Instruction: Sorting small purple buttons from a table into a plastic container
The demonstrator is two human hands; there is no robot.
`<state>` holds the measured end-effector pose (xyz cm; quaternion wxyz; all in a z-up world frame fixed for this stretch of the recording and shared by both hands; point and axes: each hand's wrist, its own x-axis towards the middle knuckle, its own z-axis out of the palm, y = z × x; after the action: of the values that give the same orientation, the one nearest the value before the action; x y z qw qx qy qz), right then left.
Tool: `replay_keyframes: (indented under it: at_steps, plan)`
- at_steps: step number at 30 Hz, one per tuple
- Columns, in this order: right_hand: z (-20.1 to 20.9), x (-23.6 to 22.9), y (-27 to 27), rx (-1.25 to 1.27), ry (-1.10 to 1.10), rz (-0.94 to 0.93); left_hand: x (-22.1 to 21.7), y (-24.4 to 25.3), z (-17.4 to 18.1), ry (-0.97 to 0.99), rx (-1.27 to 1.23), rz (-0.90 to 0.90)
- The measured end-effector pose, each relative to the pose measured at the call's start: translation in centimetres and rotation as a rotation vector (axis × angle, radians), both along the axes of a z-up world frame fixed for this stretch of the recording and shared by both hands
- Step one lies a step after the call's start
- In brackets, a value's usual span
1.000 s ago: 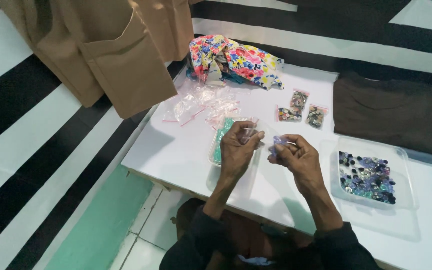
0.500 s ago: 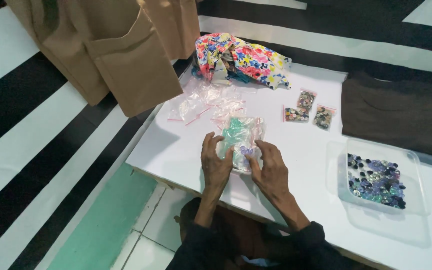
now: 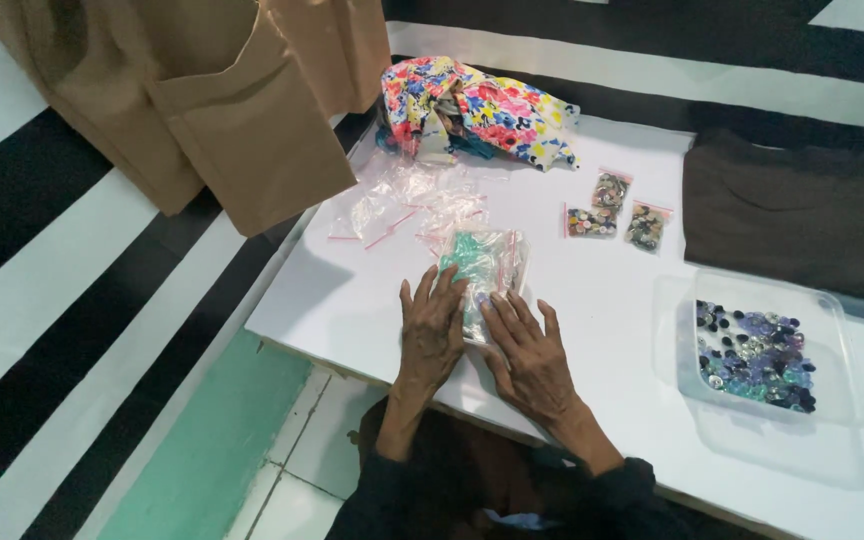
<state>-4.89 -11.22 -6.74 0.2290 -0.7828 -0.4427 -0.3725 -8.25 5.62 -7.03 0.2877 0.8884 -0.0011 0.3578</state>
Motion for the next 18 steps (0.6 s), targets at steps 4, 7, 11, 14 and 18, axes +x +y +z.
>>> replay_keyframes:
  at_steps: [4, 7, 11, 14, 18]
  plan:
    - [-1.5, 0.2, 0.0, -0.009, -0.016, -0.034, 0.2, 0.3, -0.7, 0.037, 0.021, -0.006]
    - [-1.5, -0.1, 0.1, 0.004, -0.013, -0.061, 0.0, 0.1, -0.2, 0.052, 0.026, -0.014]
    - [-1.9, -0.1, 0.2, 0.014, -0.008, -0.07, 0.0, 0.3, -0.1, 0.093, 0.108, 0.006]
    - [-2.0, -0.1, 0.2, 0.016, -0.003, -0.069, -0.1, 0.3, 0.2, 0.123, 0.129, 0.002]
    - [-2.3, 0.0, 0.3, 0.021, 0.003, -0.059, -0.3, 0.3, 0.5, 0.154, 0.122, 0.002]
